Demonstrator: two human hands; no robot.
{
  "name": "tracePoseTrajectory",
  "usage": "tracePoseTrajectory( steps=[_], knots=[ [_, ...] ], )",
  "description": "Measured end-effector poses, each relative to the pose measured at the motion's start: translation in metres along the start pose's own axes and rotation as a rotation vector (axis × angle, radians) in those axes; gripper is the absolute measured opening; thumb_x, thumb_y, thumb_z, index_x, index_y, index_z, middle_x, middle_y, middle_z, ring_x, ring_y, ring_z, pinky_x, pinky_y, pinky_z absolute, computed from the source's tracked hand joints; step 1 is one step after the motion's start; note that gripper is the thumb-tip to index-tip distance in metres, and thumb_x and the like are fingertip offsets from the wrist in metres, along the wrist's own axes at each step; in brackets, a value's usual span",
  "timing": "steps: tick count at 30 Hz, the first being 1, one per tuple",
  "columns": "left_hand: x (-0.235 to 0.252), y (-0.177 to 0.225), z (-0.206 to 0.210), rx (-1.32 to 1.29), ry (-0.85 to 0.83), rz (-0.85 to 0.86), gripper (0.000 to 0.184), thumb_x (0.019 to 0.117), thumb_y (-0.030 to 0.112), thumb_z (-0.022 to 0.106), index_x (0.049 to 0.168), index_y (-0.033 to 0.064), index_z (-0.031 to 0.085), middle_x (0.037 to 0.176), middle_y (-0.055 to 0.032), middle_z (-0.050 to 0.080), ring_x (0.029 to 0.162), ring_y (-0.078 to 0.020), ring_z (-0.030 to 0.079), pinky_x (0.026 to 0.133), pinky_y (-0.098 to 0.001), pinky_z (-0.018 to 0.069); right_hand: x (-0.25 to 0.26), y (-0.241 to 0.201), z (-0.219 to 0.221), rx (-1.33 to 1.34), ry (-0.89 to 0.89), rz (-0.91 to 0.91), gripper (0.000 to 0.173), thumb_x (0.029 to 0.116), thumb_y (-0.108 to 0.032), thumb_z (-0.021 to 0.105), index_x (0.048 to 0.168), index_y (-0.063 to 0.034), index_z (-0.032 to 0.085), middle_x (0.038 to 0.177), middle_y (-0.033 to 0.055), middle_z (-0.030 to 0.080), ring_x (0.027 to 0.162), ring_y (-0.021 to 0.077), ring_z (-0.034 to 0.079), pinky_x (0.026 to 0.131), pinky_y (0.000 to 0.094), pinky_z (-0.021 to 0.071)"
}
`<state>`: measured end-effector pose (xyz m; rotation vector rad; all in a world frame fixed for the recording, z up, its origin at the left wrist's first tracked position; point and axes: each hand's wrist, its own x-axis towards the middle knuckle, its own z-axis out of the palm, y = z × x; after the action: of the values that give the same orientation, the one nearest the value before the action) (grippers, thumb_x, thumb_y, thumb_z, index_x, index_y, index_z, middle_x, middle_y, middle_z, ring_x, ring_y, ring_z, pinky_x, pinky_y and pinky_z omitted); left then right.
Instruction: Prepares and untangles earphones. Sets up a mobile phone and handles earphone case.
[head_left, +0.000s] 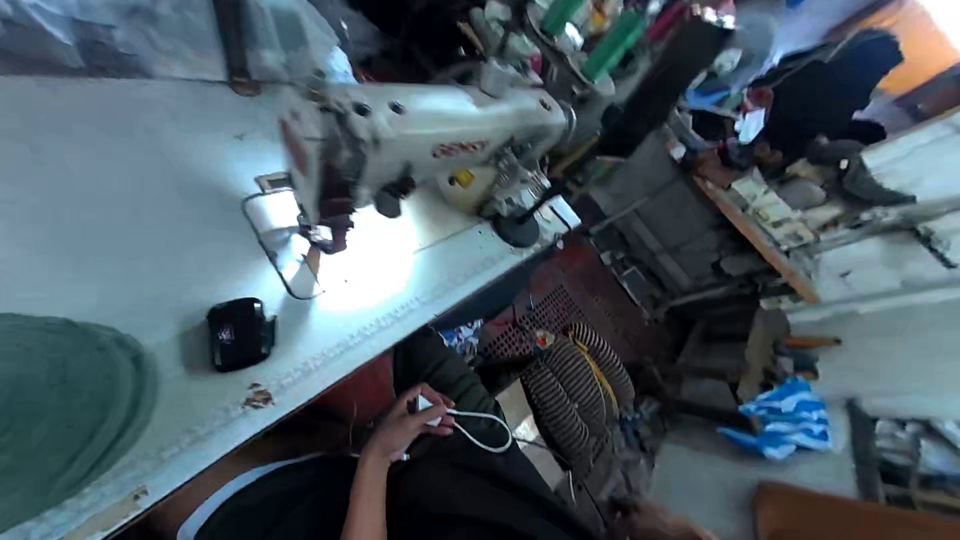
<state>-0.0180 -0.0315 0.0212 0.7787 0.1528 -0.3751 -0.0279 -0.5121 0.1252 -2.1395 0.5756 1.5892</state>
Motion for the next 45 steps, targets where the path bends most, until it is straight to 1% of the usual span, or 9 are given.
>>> tracePoseTrajectory(
  steps=[5, 11, 14, 17, 24, 29, 34, 41, 45],
  knots=[
    [0.002, -0.011, 0.013, 0.011, 0.072, 0.030, 0.014, 0.0940, 0.014, 0.067, 0.105, 0.0081, 0.061, 0.118, -0.0157, 0.071, 0.092, -0.0312, 0.075, 0.079, -0.0455, 0.0644, 0.027, 0.005, 0.008, 0.170, -0.092, -0.065, 0.020, 0.0961, -0.016, 0.067, 0.113, -0.0076, 0.060, 0.073, 0.0014, 0.061, 0.051, 0.0080, 0.047, 0.048, 0.0267, 0.0416],
    [0.007, -0.013, 0.021, 0.048, 0.148, 0.029, 0.013, 0.0929, 0.018, 0.069, 0.102, 0.0112, 0.063, 0.117, -0.0153, 0.072, 0.089, -0.0293, 0.075, 0.076, -0.0432, 0.0647, 0.065, -0.017, 0.022, 0.233, -0.091, -0.150, 0.034, 0.0974, -0.019, 0.069, 0.128, -0.0070, 0.060, 0.084, 0.0053, 0.067, 0.054, 0.0090, 0.050, 0.050, 0.0273, 0.0430],
    [0.010, -0.015, 0.021, 0.064, 0.150, 0.037, 0.015, 0.0927, 0.024, 0.073, 0.102, 0.0137, 0.066, 0.117, -0.0150, 0.072, 0.089, -0.0286, 0.076, 0.075, -0.0424, 0.0648, 0.089, -0.032, 0.020, 0.262, -0.076, -0.230, 0.037, 0.0997, -0.023, 0.067, 0.133, -0.0074, 0.060, 0.099, 0.0092, 0.072, 0.069, 0.0144, 0.063, 0.062, 0.0335, 0.0523],
    [0.010, -0.016, 0.023, 0.075, 0.160, 0.052, 0.017, 0.0910, 0.026, 0.076, 0.102, 0.0152, 0.069, 0.117, -0.0159, 0.072, 0.088, -0.0283, 0.076, 0.074, -0.0422, 0.0652, 0.101, -0.051, 0.010, 0.220, -0.037, -0.371, 0.033, 0.1008, -0.022, 0.065, 0.129, -0.0060, 0.062, 0.098, 0.0087, 0.071, 0.071, 0.0125, 0.060, 0.065, 0.0332, 0.0499],
    [0.007, -0.016, 0.029, 0.074, 0.187, 0.108, 0.015, 0.0902, 0.022, 0.077, 0.102, 0.0165, 0.071, 0.119, -0.0159, 0.072, 0.091, -0.0283, 0.076, 0.077, -0.0430, 0.0649, 0.122, -0.110, 0.003, 0.120, -0.081, -0.804, 0.033, 0.1032, -0.028, 0.063, 0.123, -0.0038, 0.069, 0.113, 0.0116, 0.072, 0.102, 0.0147, 0.068, 0.095, 0.0360, 0.0542],
    [-0.009, -0.009, 0.017, 0.174, 0.003, 0.131, 0.024, 0.0967, 0.036, 0.069, 0.103, 0.0138, 0.077, 0.131, -0.0145, 0.068, 0.120, -0.0339, 0.067, 0.096, -0.0529, 0.0589, 0.132, -0.153, 0.028, 0.156, -0.068, -0.818, 0.030, 0.1038, -0.021, 0.058, 0.122, 0.0021, 0.065, 0.105, 0.0137, 0.069, 0.093, 0.0143, 0.065, 0.089, 0.0343, 0.0536],
    [-0.025, -0.006, 0.023, 0.418, 0.128, 0.098, 0.024, 0.0943, 0.033, 0.074, 0.103, 0.0111, 0.073, 0.113, -0.0109, 0.073, 0.099, -0.0260, 0.074, 0.080, -0.0424, 0.0647, 0.127, -0.167, 0.032, 0.138, -0.002, -0.712, 0.026, 0.1028, -0.020, 0.059, 0.116, 0.0010, 0.064, 0.094, 0.0107, 0.067, 0.082, 0.0147, 0.063, 0.081, 0.0362, 0.0540],
    [-0.007, -0.004, 0.023, 0.385, 0.202, 0.196, 0.024, 0.0957, 0.036, 0.071, 0.098, 0.0115, 0.072, 0.115, -0.0091, 0.072, 0.100, -0.0252, 0.073, 0.082, -0.0419, 0.0640, 0.088, -0.129, -0.006, -0.202, -0.093, -0.677, 0.032, 0.1020, -0.032, 0.063, 0.119, -0.0051, 0.065, 0.072, 0.0058, 0.058, 0.061, 0.0148, 0.054, 0.064, 0.0361, 0.0502],
    [-0.003, -0.002, 0.019, 0.366, 0.206, 0.191, 0.024, 0.0943, 0.035, 0.073, 0.098, 0.0117, 0.071, 0.114, -0.0097, 0.072, 0.098, -0.0258, 0.073, 0.080, -0.0419, 0.0645, 0.093, -0.120, 0.000, -0.147, -0.099, -0.691, 0.028, 0.0951, -0.022, 0.069, 0.113, -0.0003, 0.066, 0.100, 0.0151, 0.068, 0.082, 0.0231, 0.063, 0.077, 0.0459, 0.0524]
  ],
)
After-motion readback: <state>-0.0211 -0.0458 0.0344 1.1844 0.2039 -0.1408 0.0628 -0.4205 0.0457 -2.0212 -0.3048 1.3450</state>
